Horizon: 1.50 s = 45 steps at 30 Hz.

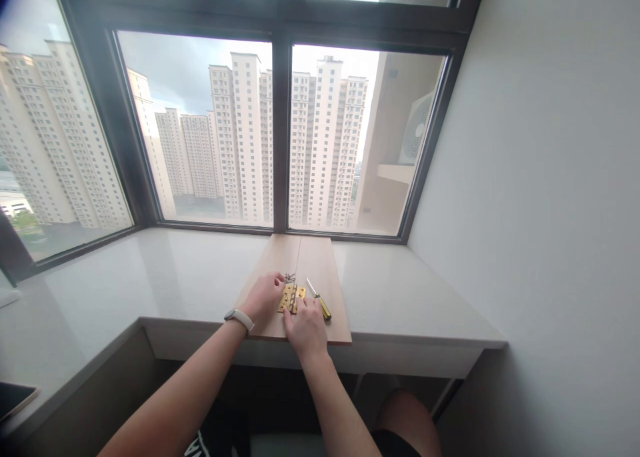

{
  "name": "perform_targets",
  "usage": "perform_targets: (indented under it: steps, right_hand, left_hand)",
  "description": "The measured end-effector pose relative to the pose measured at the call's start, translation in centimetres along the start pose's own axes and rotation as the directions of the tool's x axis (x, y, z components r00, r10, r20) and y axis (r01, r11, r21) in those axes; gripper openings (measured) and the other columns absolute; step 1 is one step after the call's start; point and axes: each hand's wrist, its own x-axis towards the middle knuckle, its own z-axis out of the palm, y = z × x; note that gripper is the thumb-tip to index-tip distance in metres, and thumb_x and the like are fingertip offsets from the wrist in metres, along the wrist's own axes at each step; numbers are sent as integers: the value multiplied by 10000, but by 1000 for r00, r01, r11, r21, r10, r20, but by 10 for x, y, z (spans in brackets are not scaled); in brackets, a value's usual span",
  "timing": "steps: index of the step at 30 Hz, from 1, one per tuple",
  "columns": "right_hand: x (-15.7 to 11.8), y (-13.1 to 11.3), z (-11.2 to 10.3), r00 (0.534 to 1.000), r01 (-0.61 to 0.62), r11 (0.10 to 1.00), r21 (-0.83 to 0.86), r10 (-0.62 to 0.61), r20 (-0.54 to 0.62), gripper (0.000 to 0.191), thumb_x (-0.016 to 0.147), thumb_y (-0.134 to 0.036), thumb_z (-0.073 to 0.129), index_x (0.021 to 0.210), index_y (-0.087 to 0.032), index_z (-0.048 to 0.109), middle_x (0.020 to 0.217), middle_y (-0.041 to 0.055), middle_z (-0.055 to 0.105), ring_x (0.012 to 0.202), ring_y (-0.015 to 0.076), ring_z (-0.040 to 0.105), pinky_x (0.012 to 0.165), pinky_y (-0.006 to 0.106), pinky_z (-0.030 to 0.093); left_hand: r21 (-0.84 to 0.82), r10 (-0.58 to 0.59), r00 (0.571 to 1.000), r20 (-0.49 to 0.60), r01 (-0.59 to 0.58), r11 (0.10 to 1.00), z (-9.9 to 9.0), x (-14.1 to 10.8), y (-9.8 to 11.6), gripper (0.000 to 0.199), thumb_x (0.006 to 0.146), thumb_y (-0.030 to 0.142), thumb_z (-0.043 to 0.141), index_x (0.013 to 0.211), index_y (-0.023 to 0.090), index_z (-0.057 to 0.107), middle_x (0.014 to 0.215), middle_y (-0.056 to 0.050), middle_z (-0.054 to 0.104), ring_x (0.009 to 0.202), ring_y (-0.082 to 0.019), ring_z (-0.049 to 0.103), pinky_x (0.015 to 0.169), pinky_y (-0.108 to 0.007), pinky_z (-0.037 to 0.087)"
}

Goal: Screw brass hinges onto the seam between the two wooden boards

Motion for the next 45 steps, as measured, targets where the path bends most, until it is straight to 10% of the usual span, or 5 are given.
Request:
perform_targets:
  steps: [25, 45]
  right_hand:
    - [-1, 1, 2, 1000, -3, 1000, 9, 3, -21, 428, 991, -455, 526, 1245, -142, 671, 1100, 153, 701, 1066, 314, 562, 974, 392, 399]
    - [0, 2, 4, 998, 29, 1000, 2, -29, -49, 395, 987, -442, 548, 1207, -132, 658, 1052, 154, 686, 1031, 313, 555, 936, 404, 417]
  left_hand:
    - [242, 88, 995, 53, -98, 965, -1, 5, -7, 223, 990, 115, 454, 1048, 145, 668, 1052, -154, 696, 962, -220, 654, 859, -307, 453]
    - [-285, 88, 992, -94, -112, 952, 11, 15, -11, 121, 858, 79, 645, 891, 150, 736, 889, -82, 767, 808, -170, 700, 747, -259, 514]
